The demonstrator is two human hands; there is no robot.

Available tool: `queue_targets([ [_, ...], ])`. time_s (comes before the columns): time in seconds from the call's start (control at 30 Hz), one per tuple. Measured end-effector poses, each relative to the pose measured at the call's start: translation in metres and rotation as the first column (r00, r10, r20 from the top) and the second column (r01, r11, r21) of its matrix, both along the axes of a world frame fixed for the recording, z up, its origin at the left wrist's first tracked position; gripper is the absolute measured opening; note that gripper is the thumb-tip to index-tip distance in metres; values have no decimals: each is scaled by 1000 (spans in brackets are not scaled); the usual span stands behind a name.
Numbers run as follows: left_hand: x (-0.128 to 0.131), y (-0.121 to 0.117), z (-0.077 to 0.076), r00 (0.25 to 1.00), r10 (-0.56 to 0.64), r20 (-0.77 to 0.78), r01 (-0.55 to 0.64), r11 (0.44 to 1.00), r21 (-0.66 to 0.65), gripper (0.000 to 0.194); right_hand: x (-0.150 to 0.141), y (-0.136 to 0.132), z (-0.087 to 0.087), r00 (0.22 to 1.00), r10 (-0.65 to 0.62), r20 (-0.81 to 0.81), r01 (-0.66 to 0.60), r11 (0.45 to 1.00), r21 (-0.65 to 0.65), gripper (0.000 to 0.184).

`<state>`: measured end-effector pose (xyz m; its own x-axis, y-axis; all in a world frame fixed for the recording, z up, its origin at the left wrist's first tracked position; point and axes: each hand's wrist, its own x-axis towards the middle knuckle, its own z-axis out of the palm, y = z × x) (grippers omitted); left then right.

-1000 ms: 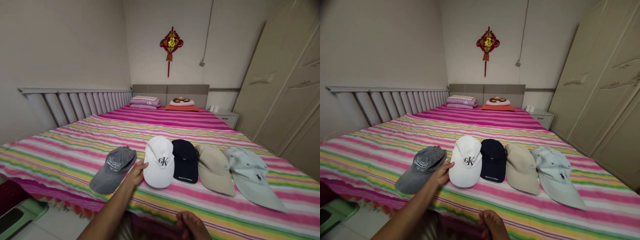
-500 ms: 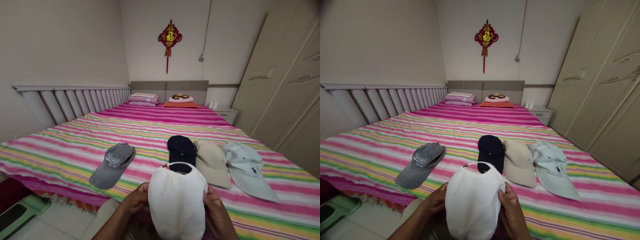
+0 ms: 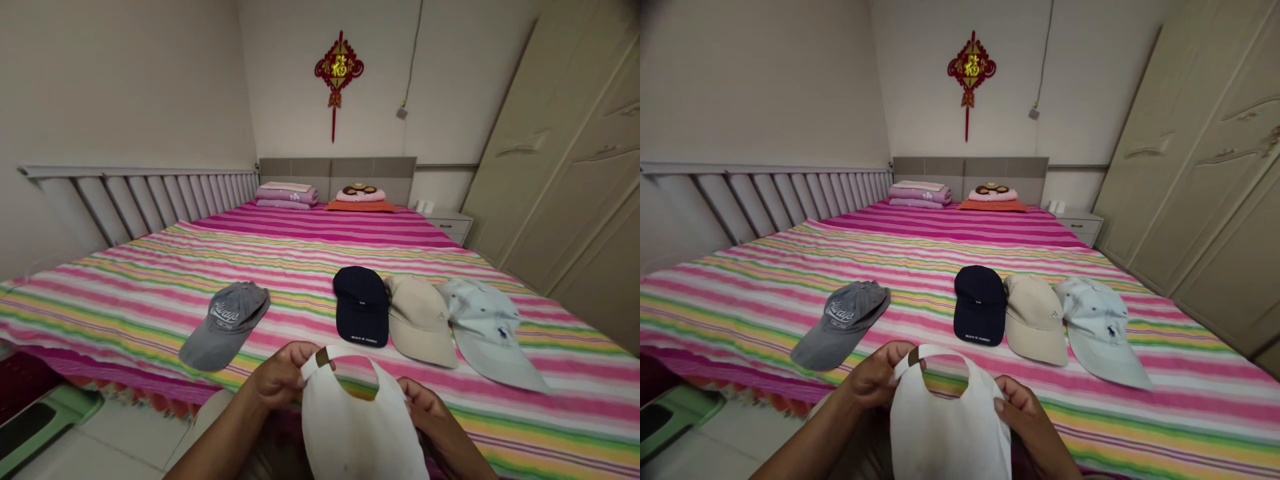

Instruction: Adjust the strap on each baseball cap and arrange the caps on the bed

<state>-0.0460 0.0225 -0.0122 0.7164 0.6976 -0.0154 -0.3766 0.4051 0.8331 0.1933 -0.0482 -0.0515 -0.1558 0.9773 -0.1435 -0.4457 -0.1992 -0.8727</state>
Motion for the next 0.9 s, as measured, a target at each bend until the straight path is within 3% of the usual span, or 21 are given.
queue_targets([
  [0.13, 11, -12, 9, 996, 84, 3, -84, 995, -60, 30, -1, 4, 24, 988, -45, 146, 37, 997, 62, 31],
  [0.27, 26, -19, 12, 966, 196, -171, -213, 973, -86, 16, -7, 9, 46, 955, 73, 289, -128, 976, 178, 48],
  [0.4, 34, -21, 7, 953, 244, -182, -263, 961, -88, 20, -22, 8, 55, 935, 116, 336, -178, 971, 159, 32],
  [0.53, 30, -19, 2, 964, 250, -90, -257, 963, -79, 26, -31, 7, 54, 999, 18, 44, -25, 986, 167, 31],
  [0.67, 21, -14, 5, 951, 310, -4, -310, 950, -45, 30, -28, 16, 51, 942, -180, -284, 224, 966, 131, 30],
  [0.77, 8, -5, 15, 924, 383, 14, -381, 922, -72, 26, -23, 25, 43, 953, -223, -205, 245, 965, 92, 19],
  [0.9, -21, 16, 40, 842, 540, -4, -537, 837, -105, 23, -17, 31, 20, 981, -175, 82, 175, 985, 12, 34],
])
